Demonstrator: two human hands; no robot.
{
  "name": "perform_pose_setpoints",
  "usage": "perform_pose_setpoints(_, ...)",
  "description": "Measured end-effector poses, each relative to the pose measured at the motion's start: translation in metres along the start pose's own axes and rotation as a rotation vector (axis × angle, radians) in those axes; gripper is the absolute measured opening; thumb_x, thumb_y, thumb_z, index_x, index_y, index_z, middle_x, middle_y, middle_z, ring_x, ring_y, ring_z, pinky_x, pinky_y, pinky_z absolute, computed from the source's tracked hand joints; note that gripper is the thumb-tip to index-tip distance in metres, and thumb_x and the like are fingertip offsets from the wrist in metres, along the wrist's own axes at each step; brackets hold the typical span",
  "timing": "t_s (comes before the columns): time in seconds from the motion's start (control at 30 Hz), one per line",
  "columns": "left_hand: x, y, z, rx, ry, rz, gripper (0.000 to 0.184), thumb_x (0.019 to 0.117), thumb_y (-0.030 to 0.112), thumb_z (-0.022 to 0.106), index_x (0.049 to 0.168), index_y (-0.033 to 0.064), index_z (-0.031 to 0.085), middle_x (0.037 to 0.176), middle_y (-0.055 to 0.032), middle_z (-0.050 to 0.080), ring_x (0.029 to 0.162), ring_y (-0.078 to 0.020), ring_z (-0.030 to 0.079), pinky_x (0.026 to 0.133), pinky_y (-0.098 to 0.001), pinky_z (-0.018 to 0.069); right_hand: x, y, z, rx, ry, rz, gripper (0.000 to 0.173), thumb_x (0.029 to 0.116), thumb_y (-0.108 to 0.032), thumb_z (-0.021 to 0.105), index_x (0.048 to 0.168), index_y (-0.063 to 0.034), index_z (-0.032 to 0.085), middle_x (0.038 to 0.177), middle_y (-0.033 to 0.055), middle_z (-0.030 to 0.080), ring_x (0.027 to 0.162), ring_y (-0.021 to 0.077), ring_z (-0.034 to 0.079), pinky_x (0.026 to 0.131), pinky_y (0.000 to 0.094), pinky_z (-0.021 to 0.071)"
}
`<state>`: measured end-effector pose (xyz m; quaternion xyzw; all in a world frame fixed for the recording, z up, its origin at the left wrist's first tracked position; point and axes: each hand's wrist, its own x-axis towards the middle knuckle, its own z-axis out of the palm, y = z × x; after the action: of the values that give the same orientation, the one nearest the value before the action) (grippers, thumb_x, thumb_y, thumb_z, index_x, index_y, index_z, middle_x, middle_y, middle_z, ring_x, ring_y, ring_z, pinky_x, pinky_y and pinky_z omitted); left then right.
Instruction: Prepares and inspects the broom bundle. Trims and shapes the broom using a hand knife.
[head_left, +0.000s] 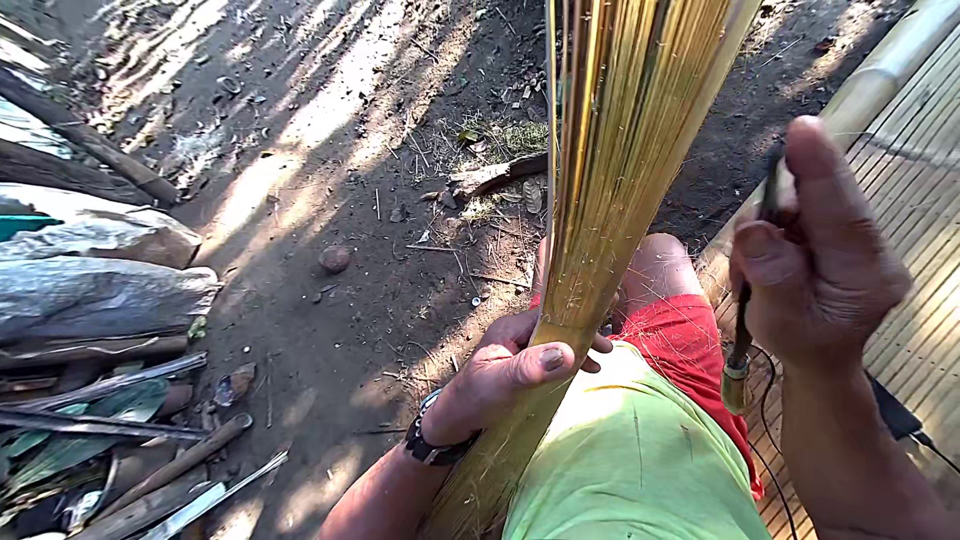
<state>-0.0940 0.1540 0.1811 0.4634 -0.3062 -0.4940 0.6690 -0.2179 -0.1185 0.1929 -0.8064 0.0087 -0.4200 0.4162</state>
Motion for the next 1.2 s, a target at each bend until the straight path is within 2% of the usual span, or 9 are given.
perform_pose_setpoints(0.07, 0.002, 0.0, -0.004, -0.083, -0.036, -0.006, 0.057, 0.0974, 0.043, 0.066, 0.131, -0.0026, 0.059, 0.138, -0.033, 0.056, 0.115, -0.0472, 0.064, 0.094, -0.0573, 0.058, -0.002, -0.002, 0.007, -0.01, -0.066, 0.01, 0.057, 0.1063, -0.023, 0.055, 0.161, -0.0198, 0.037, 0.102, 0.002, 0.063, 0.07, 0.0063, 0.059, 0.057, 0.0263, 0.056)
perform_pose_setpoints(0.17, 0.004, -0.001, -0.01, -0.152, -0.091, -0.008, 0.063, 0.0955, 0.044, 0.068, 0.136, -0.003, 0.056, 0.145, -0.0347, 0.049, 0.119, -0.0502, 0.061, 0.096, -0.0599, 0.0567, 0.001, -0.005, 0.016, 0.015, -0.115, 0.016, 0.062, 0.1038, -0.021, 0.06, 0.161, -0.0184, 0.036, 0.099, 0.0016, 0.062, 0.069, 0.0056, 0.058, 0.056, 0.0244, 0.0545)
perform_pose_setpoints(0.4, -0.001, 0.002, -0.02, -0.275, -0.174, -0.053, 0.068, 0.0946, 0.043, 0.067, 0.142, -0.0019, 0.051, 0.147, -0.0356, 0.046, 0.124, -0.0532, 0.057, 0.1, -0.0643, 0.0525, 0.01, -0.008, 0.016, -0.046, -0.097, 0.002, 0.06, 0.1034, -0.021, 0.059, 0.16, -0.0136, 0.039, 0.099, 0.0029, 0.063, 0.069, 0.0052, 0.058, 0.056, 0.0238, 0.0536)
perform_pose_setpoints(0.57, 0.003, 0.001, -0.016, -0.226, -0.164, -0.022, 0.067, 0.0945, 0.046, 0.067, 0.139, -0.0029, 0.054, 0.146, -0.0356, 0.048, 0.118, -0.0503, 0.062, 0.095, -0.0592, 0.0567, 0.015, -0.014, 0.015, -0.096, -0.111, -0.03, 0.06, 0.1025, -0.019, 0.061, 0.158, -0.0117, 0.041, 0.099, 0.0037, 0.062, 0.068, 0.0056, 0.056, 0.054, 0.023, 0.051)
perform_pose_setpoints(0.73, 0.001, 0.001, -0.011, -0.188, -0.12, -0.032, 0.058, 0.0965, 0.042, 0.066, 0.133, -0.0034, 0.059, 0.145, -0.0353, 0.049, 0.119, -0.0499, 0.062, 0.096, -0.0591, 0.0563, 0.02, -0.016, 0.013, -0.122, -0.132, -0.04, 0.058, 0.1028, -0.02, 0.061, 0.157, -0.0116, 0.043, 0.1, 0.004, 0.063, 0.069, 0.0063, 0.058, 0.054, 0.0237, 0.0517)
perform_pose_setpoints(1.03, -0.001, -0.003, -0.008, -0.11, -0.095, -0.021, 0.06, 0.0969, 0.043, 0.065, 0.131, -0.0056, 0.058, 0.146, -0.0353, 0.048, 0.119, -0.0499, 0.061, 0.096, -0.059, 0.0563, 0.025, -0.015, 0.013, -0.142, -0.133, -0.037, 0.057, 0.1025, -0.019, 0.061, 0.157, -0.0118, 0.044, 0.101, 0.0048, 0.064, 0.068, 0.0061, 0.058, 0.053, 0.0239, 0.0519)
perform_pose_setpoints(1.2, -0.003, -0.005, -0.008, -0.059, -0.092, -0.02, 0.057, 0.0976, 0.041, 0.066, 0.13, -0.0046, 0.06, 0.147, -0.0336, 0.048, 0.12, -0.0483, 0.062, 0.097, -0.0576, 0.0568, 0.031, -0.016, 0.012, -0.145, -0.139, -0.051, 0.057, 0.1028, -0.018, 0.061, 0.156, -0.0095, 0.044, 0.106, 0.0058, 0.066, 0.073, 0.0059, 0.06, 0.058, 0.0234, 0.0535)
